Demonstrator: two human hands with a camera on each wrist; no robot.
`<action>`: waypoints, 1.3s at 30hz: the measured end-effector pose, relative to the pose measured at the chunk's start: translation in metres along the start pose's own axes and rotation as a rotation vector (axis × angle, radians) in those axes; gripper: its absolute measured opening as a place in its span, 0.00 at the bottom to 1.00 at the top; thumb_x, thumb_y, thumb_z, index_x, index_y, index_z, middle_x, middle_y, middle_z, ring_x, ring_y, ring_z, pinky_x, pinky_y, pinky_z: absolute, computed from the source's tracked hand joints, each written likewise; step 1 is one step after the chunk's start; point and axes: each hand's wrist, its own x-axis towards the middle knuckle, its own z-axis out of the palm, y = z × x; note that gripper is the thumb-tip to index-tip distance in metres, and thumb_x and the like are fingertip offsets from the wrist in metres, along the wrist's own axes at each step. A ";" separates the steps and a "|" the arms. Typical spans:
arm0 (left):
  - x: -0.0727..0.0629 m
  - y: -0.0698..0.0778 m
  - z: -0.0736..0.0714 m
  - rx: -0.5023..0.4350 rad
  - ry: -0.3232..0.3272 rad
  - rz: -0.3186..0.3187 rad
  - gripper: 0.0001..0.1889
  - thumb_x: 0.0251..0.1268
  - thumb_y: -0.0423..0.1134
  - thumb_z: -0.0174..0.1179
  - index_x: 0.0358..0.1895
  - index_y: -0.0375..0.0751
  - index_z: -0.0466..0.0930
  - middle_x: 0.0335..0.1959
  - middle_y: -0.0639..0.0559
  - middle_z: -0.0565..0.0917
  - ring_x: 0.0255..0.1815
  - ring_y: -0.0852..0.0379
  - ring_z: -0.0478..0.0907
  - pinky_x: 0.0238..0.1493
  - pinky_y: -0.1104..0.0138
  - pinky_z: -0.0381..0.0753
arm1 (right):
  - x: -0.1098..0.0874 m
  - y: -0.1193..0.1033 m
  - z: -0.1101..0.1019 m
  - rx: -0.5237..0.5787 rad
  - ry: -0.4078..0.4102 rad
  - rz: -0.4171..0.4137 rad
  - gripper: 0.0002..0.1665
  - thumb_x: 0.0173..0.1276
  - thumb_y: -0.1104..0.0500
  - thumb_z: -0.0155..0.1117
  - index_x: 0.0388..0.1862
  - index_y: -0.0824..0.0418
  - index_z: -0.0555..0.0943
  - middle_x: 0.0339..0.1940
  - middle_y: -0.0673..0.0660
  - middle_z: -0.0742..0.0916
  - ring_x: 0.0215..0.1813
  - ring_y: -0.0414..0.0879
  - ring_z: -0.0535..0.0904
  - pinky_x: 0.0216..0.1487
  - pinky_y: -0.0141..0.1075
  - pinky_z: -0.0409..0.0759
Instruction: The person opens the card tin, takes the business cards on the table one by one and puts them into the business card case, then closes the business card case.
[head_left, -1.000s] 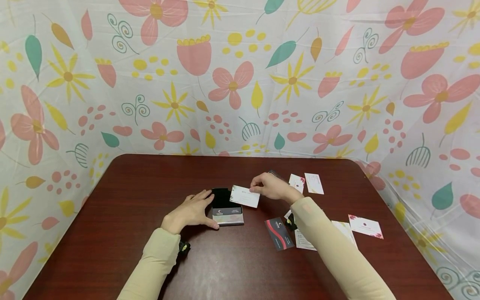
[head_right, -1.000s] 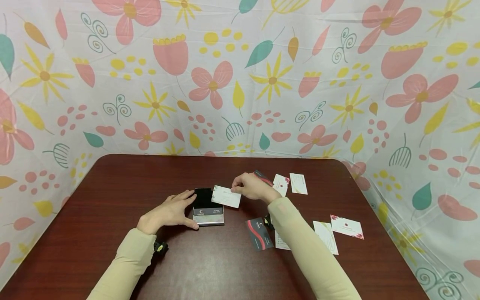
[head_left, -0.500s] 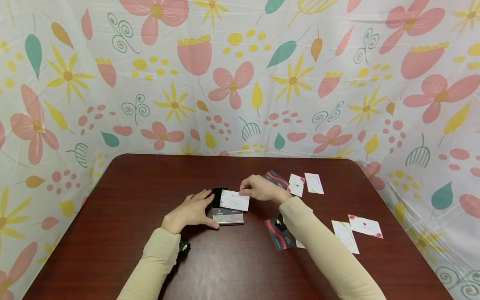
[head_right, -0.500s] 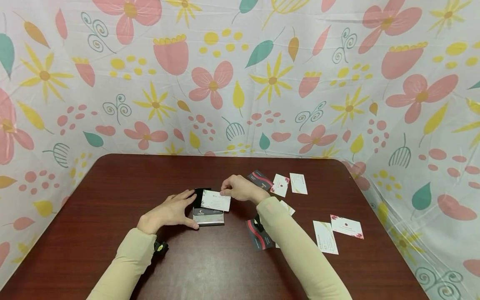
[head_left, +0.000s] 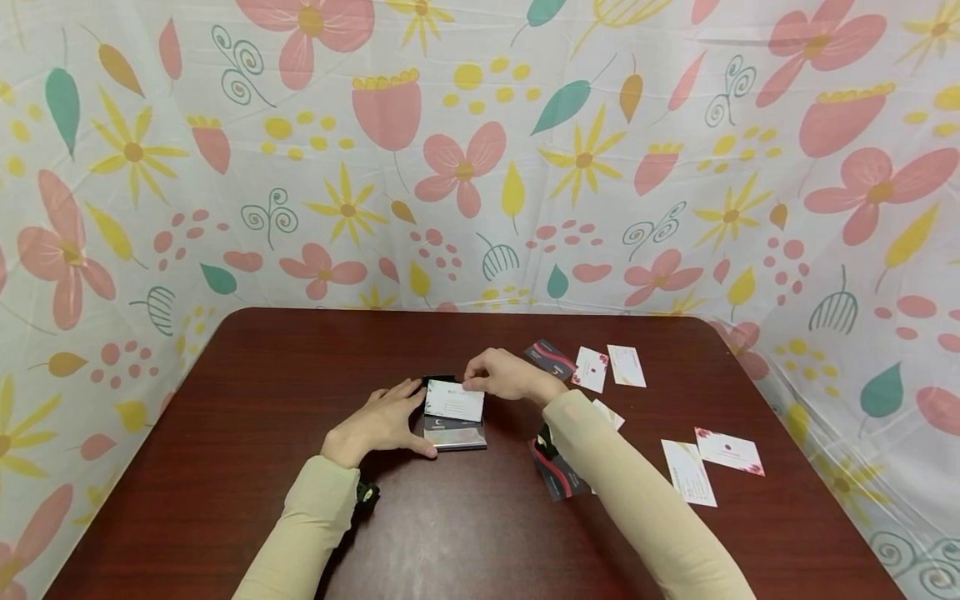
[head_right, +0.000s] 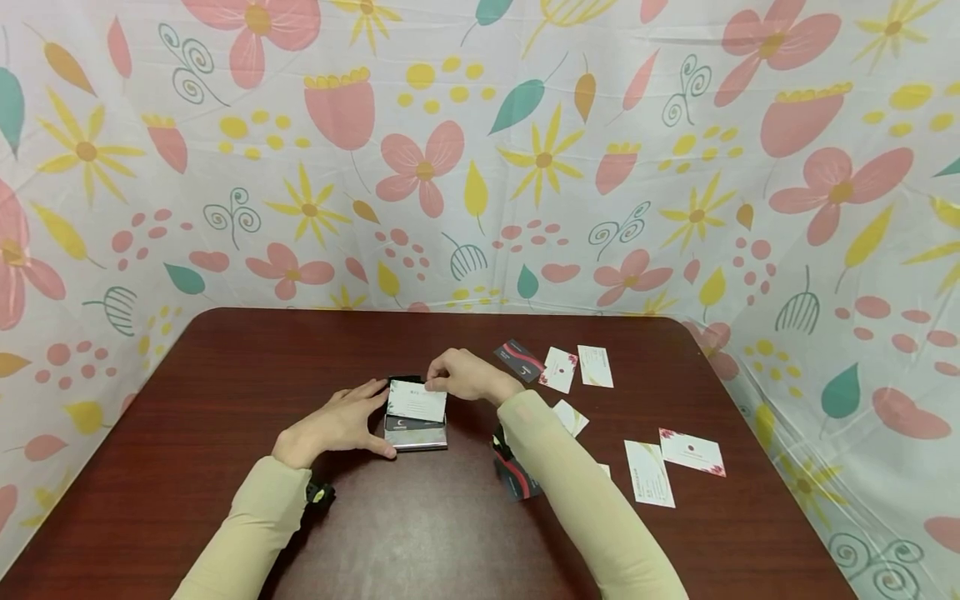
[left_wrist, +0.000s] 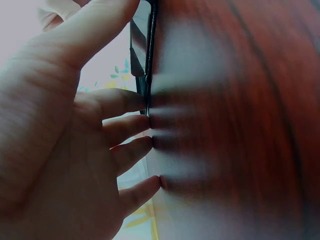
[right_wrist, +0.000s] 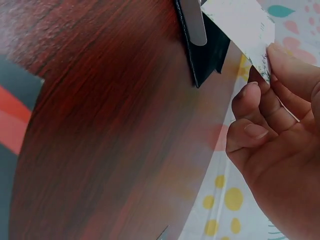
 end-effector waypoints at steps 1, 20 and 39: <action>0.000 0.000 0.000 0.000 0.001 0.002 0.58 0.44 0.67 0.72 0.74 0.32 0.60 0.76 0.39 0.56 0.77 0.43 0.48 0.70 0.45 0.51 | 0.001 0.000 0.000 -0.001 -0.006 -0.002 0.08 0.70 0.57 0.65 0.30 0.51 0.85 0.23 0.43 0.82 0.25 0.37 0.71 0.30 0.31 0.71; 0.001 -0.002 0.001 -0.008 -0.008 0.002 0.58 0.44 0.68 0.71 0.74 0.34 0.60 0.77 0.40 0.54 0.78 0.44 0.47 0.70 0.45 0.50 | 0.016 0.006 -0.001 0.045 -0.123 0.013 0.07 0.69 0.58 0.66 0.30 0.53 0.87 0.25 0.46 0.84 0.26 0.38 0.73 0.31 0.31 0.72; 0.002 -0.002 0.001 0.007 -0.022 0.000 0.58 0.44 0.69 0.70 0.75 0.36 0.59 0.77 0.42 0.54 0.78 0.45 0.46 0.71 0.45 0.50 | 0.020 0.006 0.004 0.020 -0.137 -0.022 0.06 0.67 0.61 0.68 0.30 0.56 0.88 0.23 0.44 0.83 0.25 0.36 0.71 0.29 0.29 0.70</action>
